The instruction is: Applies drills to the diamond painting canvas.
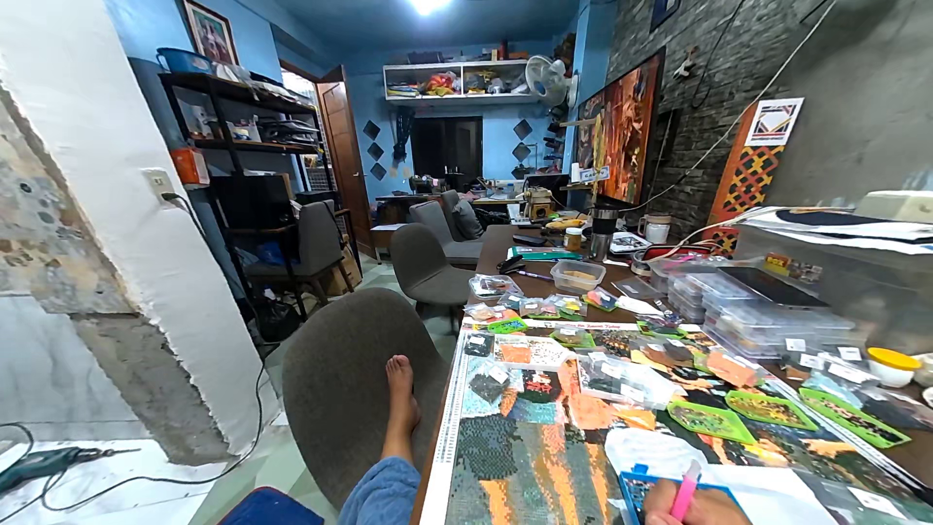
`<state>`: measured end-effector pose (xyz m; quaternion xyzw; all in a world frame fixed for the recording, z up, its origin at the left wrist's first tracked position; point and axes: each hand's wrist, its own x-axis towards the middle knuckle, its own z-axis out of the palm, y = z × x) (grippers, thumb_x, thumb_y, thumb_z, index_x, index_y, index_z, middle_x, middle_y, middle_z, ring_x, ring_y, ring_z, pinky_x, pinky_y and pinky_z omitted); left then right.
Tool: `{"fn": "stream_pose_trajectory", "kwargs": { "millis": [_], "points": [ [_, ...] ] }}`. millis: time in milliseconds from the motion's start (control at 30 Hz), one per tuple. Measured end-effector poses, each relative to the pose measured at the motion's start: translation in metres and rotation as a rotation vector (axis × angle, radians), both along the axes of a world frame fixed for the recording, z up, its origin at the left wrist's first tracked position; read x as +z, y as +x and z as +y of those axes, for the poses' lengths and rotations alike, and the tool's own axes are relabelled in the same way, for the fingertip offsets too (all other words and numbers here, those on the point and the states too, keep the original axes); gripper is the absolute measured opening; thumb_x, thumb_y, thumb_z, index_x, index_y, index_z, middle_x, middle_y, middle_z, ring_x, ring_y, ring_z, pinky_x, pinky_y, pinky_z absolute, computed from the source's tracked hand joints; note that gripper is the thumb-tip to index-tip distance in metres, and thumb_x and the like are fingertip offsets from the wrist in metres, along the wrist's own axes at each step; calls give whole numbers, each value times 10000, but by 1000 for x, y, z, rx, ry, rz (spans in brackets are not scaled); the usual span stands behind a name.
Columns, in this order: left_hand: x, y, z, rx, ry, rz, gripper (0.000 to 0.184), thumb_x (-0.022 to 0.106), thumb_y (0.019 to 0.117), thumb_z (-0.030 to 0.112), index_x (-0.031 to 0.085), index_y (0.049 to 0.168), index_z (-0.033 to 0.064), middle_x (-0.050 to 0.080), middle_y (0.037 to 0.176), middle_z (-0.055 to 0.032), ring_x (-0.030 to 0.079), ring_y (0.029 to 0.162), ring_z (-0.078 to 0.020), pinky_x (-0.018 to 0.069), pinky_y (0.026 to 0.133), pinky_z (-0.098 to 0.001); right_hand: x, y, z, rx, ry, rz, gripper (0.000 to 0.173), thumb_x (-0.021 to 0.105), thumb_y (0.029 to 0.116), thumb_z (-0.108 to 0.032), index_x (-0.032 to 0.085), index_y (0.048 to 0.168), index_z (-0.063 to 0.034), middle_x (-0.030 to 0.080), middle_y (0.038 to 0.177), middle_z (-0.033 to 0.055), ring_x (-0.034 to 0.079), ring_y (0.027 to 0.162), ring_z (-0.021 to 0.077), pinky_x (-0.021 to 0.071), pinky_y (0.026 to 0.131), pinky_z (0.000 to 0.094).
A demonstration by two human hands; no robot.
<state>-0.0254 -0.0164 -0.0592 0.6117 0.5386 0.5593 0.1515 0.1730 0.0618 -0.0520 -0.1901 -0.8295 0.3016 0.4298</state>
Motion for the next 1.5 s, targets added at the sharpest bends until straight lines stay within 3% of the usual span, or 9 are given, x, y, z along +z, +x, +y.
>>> {"fn": "stream_pose_trajectory", "kwargs": {
  "millis": [600,767,967,1133,1500],
  "points": [
    [-4,-1,2,-10,26,-1,299,569,941,-12,563,1141,-235,638,1156,-393,682,1054,-405,513,938,-368,-2,0,0,5,4,2,404,472,1095,-217,603,860,85,610,675,106,587,609,24,488,586,184],
    [-5,-1,0,28,29,6,298,567,939,-20,562,1138,-241,639,1156,-395,684,1054,-412,515,938,-370,6,-6,-9,-52,-33,23,424,495,1069,-210,609,846,132,616,668,113,577,605,8,478,588,159],
    [-1,4,-8,67,49,-48,288,574,940,-13,568,1128,-230,647,1138,-380,690,1032,-375,519,916,-337,-2,2,-3,2,-15,-19,368,484,1096,-291,603,895,-6,600,690,28,574,617,-36,488,583,131],
    [11,0,-3,59,54,-34,287,571,939,-11,567,1122,-232,643,1142,-390,684,1045,-396,515,925,-354,4,1,-1,-2,8,-32,397,488,1089,-238,608,868,69,619,685,104,592,623,17,491,602,175],
    [6,0,-3,73,65,-58,292,564,943,-11,558,1131,-234,637,1152,-392,685,1046,-393,515,928,-355,4,1,-2,22,-11,-14,375,488,1090,-221,605,874,61,613,688,81,577,627,-11,475,604,148]
  ]
}}
